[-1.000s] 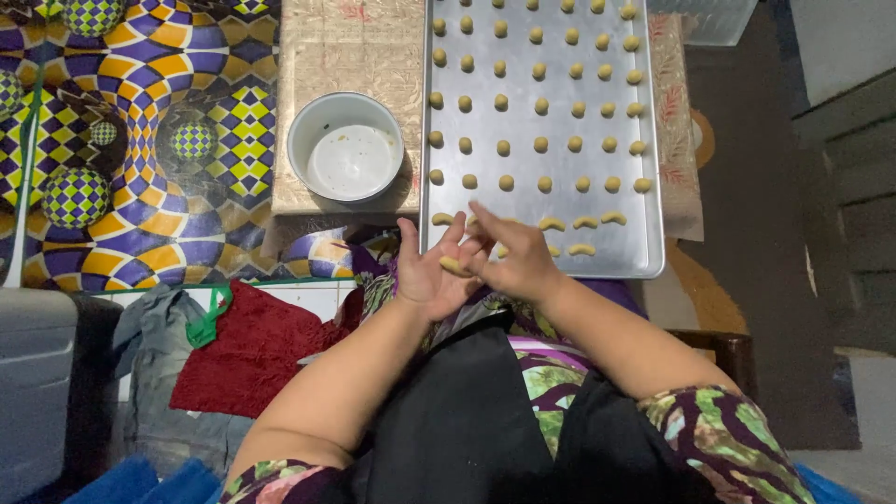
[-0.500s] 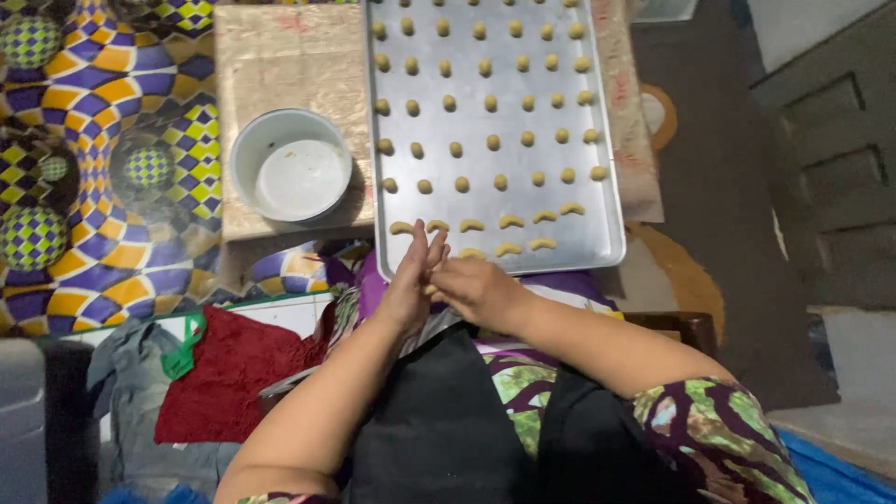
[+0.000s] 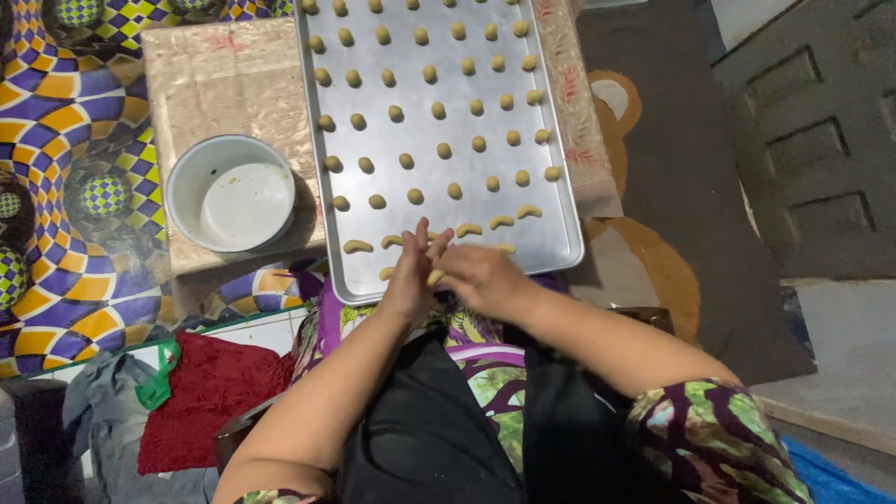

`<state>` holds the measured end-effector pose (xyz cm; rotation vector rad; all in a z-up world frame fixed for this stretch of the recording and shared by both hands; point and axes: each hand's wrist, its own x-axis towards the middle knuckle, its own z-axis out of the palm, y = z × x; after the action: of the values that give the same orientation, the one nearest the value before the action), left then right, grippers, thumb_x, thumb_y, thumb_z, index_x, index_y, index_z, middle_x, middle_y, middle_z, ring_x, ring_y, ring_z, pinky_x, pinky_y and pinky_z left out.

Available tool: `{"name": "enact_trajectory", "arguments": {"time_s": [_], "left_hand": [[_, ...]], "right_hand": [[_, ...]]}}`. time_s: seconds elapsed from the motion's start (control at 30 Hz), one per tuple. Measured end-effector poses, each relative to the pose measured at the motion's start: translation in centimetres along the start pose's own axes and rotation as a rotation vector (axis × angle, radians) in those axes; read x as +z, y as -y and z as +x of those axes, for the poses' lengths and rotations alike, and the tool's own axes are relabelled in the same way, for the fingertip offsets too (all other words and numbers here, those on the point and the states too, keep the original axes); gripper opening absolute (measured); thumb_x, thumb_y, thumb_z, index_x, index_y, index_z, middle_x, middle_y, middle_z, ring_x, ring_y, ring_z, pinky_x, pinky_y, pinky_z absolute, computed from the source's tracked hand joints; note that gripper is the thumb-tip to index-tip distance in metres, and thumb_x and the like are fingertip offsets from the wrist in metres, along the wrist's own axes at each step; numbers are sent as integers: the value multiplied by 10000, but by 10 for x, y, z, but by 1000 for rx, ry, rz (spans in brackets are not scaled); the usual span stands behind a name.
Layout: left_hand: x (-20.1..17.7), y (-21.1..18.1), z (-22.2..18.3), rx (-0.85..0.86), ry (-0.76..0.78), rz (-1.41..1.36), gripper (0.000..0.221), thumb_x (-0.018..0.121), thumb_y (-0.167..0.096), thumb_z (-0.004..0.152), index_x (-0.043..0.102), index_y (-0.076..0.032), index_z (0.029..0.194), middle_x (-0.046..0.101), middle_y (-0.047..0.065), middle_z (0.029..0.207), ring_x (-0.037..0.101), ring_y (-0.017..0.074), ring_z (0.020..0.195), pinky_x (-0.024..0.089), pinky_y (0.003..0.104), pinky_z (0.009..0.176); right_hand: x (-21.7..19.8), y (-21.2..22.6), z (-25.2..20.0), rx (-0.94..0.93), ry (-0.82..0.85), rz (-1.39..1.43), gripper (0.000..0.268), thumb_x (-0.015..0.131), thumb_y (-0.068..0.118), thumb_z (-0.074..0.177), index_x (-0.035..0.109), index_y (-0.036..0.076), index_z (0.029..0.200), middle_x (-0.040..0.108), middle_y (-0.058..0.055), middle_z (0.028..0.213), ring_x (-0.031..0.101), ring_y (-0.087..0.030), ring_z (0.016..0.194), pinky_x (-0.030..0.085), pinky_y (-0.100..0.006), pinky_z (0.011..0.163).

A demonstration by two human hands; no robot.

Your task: Shaping small portions of dough into crescent shapes by rolling them between palms and placing them on a baking tray.

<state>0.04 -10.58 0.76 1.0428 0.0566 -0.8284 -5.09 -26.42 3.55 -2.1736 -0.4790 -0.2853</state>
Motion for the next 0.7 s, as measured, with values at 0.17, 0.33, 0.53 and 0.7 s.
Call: {"name": "enact_trajectory", "arguments": {"time_s": [0.17,0.33,0.53,0.7], "left_hand": [[-57,28,30,303,-228,382,707,512,-366,1063,220,-15,1603,425,340,1523,378,459,1437,299,557,1200],[-95,43,20,514,-422,927,746,734,-312,928,407,-127,1573,551,205,1457,526,382,1329,444,476,1106],[-105,50,25,575,-497,965,708,744,-323,930,458,-143,1552,608,161,1399,554,348,1309,419,449,1126],[-107,50,26,503,-533,942,673,743,-312,932,486,-181,1540,640,122,1362,567,306,1304,422,424,1136]], "right_hand": [[-58,-86,-35,383,41,-235,209,795,174,825,796,58,998,714,-197,926,707,-403,897,581,-468,792],[-87,-128,-67,648,144,-328,227,786,194,847,818,113,1057,748,-146,963,715,-342,950,573,-408,838],[-77,-143,-73,693,353,-481,270,747,332,872,817,193,1093,762,-76,1002,692,-282,1009,552,-377,887],[-68,-153,-79,682,438,-586,251,734,354,852,818,243,1061,759,-37,973,700,-257,974,562,-377,852]]}}
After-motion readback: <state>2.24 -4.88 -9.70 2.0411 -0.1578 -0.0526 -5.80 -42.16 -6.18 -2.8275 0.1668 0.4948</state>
